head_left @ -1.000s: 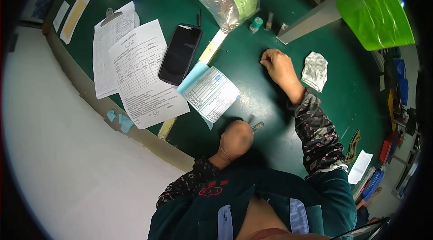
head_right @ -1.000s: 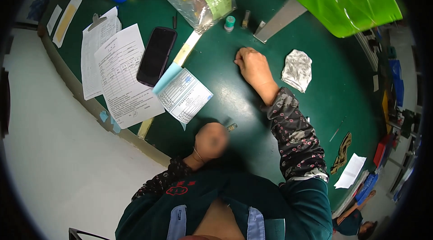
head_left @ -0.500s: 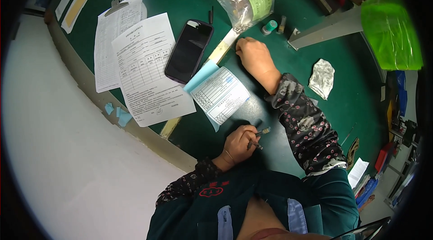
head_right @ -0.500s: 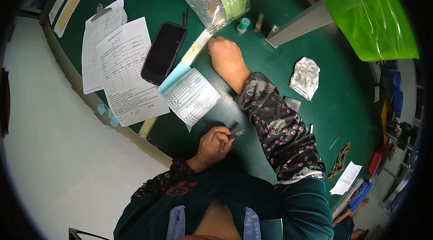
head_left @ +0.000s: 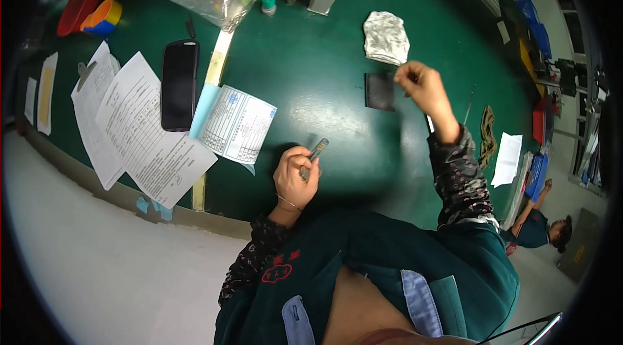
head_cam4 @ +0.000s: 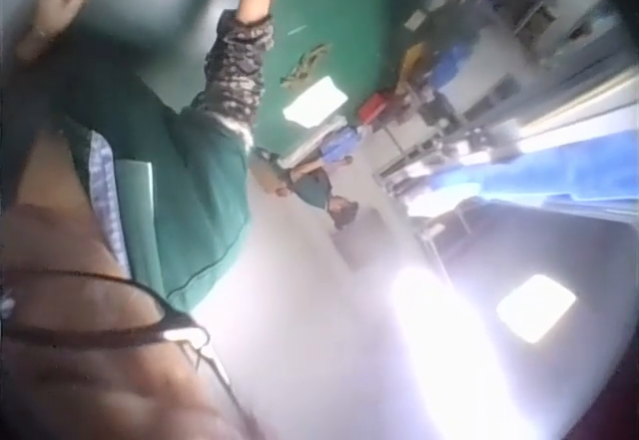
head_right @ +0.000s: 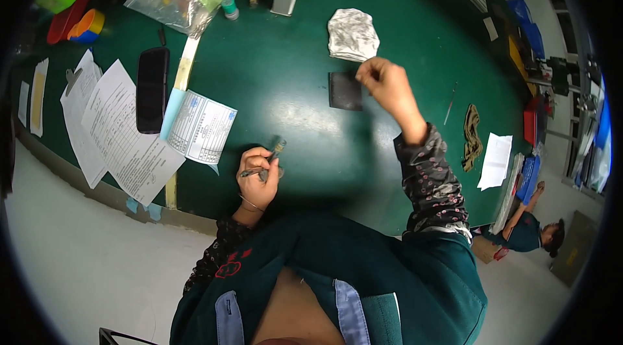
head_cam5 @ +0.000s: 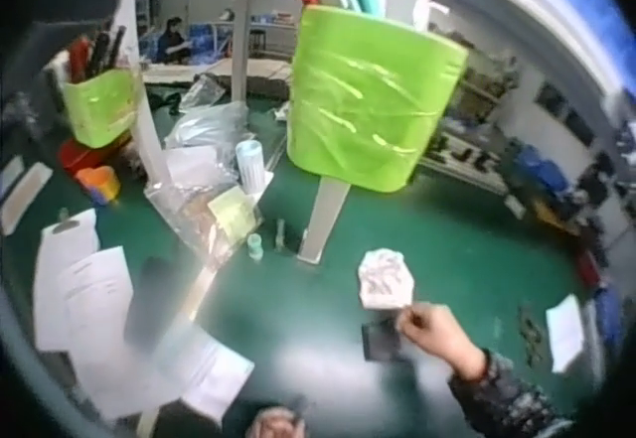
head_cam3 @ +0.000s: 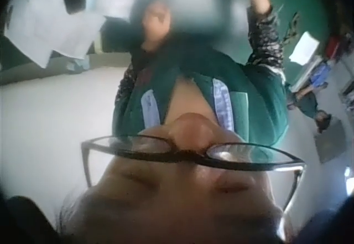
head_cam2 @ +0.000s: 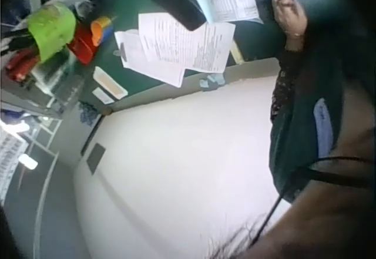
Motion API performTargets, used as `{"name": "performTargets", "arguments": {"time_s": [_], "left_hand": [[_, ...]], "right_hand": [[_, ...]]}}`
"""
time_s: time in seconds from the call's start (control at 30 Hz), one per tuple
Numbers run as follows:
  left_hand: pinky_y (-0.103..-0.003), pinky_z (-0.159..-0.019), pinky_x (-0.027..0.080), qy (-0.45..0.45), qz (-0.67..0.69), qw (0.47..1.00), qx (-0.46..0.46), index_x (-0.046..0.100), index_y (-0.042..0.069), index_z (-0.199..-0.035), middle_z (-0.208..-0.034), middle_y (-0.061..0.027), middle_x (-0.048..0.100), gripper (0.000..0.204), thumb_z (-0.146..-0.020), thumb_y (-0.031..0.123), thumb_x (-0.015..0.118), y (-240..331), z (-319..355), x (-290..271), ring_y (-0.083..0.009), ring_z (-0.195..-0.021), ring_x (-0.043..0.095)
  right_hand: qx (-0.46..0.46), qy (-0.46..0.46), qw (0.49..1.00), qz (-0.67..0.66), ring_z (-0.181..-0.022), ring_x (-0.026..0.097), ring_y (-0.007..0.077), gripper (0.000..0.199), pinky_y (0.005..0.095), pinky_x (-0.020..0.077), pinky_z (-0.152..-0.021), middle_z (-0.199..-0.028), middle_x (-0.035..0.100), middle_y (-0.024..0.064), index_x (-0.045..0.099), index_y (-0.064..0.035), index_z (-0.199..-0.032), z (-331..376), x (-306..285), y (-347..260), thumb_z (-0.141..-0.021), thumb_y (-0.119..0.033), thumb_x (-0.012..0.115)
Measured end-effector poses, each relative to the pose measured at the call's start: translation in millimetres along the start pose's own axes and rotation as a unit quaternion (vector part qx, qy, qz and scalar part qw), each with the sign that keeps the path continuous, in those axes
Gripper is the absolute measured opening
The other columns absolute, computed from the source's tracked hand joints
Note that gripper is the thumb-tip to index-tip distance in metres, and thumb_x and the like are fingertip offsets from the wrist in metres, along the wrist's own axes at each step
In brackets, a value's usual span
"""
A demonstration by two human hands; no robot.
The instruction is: Cleaning small metal plates with a cloth and organizing materials at a manufacturing workbench.
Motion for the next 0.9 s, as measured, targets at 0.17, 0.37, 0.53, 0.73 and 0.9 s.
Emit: {"name": "performTargets", "arguments": {"time_s": [0.17, 0.37, 0.53, 0.73, 0.9], "left_hand": [[-0.032, -0.062, 0.045, -0.010, -0.015, 1.000, -0.014, 0.042, 0.007, -0.070, -0.084, -0.0070, 0.052, 0.024, -0.065, -0.001, 0.064, -5, 5, 2, -0.0248, -0.074, 0.054], [-0.032, -0.063, 0.045, -0.012, -0.022, 1.000, -0.012, 0.041, 0.007, -0.070, -0.084, -0.0072, 0.052, 0.025, -0.065, -0.001, 0.064, -5, 5, 3, -0.0248, -0.075, 0.054], [-0.032, -0.062, 0.045, -0.010, -0.034, 0.999, -0.003, 0.042, 0.007, -0.072, -0.084, -0.0074, 0.052, 0.025, -0.065, -0.001, 0.064, -6, 6, 1, -0.0249, -0.075, 0.054], [-0.032, -0.061, 0.045, -0.016, -0.048, 0.999, 0.016, 0.042, 0.007, -0.071, -0.084, -0.0078, 0.052, 0.024, -0.065, -0.001, 0.064, -1, 4, 1, -0.0248, -0.073, 0.054], [-0.031, -0.060, 0.045, -0.016, -0.049, 0.999, 0.014, 0.042, 0.007, -0.071, -0.084, -0.0078, 0.052, 0.024, -0.065, -0.001, 0.064, -2, 5, 1, -0.0247, -0.073, 0.054]], "right_hand": [[-0.114, 0.042, 0.982, 0.148, -0.067, 0.054, 0.0307, 0.005, 0.0374, 0.0435, -0.060, -0.072, 0.055, 0.0118, 0.055, -0.0038, -0.073, 14, 27, -14, -0.069, -0.006, 0.057], [-0.125, 0.037, 0.985, 0.110, -0.068, 0.056, 0.0286, 0.009, 0.0353, 0.0445, -0.061, -0.076, 0.056, 0.0120, 0.056, -0.0030, -0.078, 10, 31, -16, -0.070, -0.005, 0.058], [-0.059, 0.081, 0.989, 0.107, -0.076, 0.057, 0.0263, 0.015, 0.0331, 0.0448, -0.066, -0.081, 0.057, 0.0100, 0.057, -0.0058, -0.086, -1, 8, 3, -0.072, -0.008, 0.060], [-0.029, 0.008, 0.976, 0.218, -0.083, 0.054, 0.0282, 0.015, 0.0361, 0.0428, -0.071, -0.081, 0.057, 0.0077, 0.055, -0.0066, -0.081, -12, 15, 6, -0.070, -0.014, 0.063], [0.049, -0.089, 0.986, 0.133, -0.063, 0.056, 0.0184, 0.011, 0.0312, 0.0446, -0.055, -0.069, 0.055, 0.0056, 0.053, -0.0034, -0.077, -21, 16, 24, -0.072, -0.008, 0.062]]}}
Point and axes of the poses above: each hand's wrist, its own z-axis away from the middle knuckle, its own x-axis out of the palm, y = z × x, the point moved 7 cm from there along -z, towards the middle knuckle
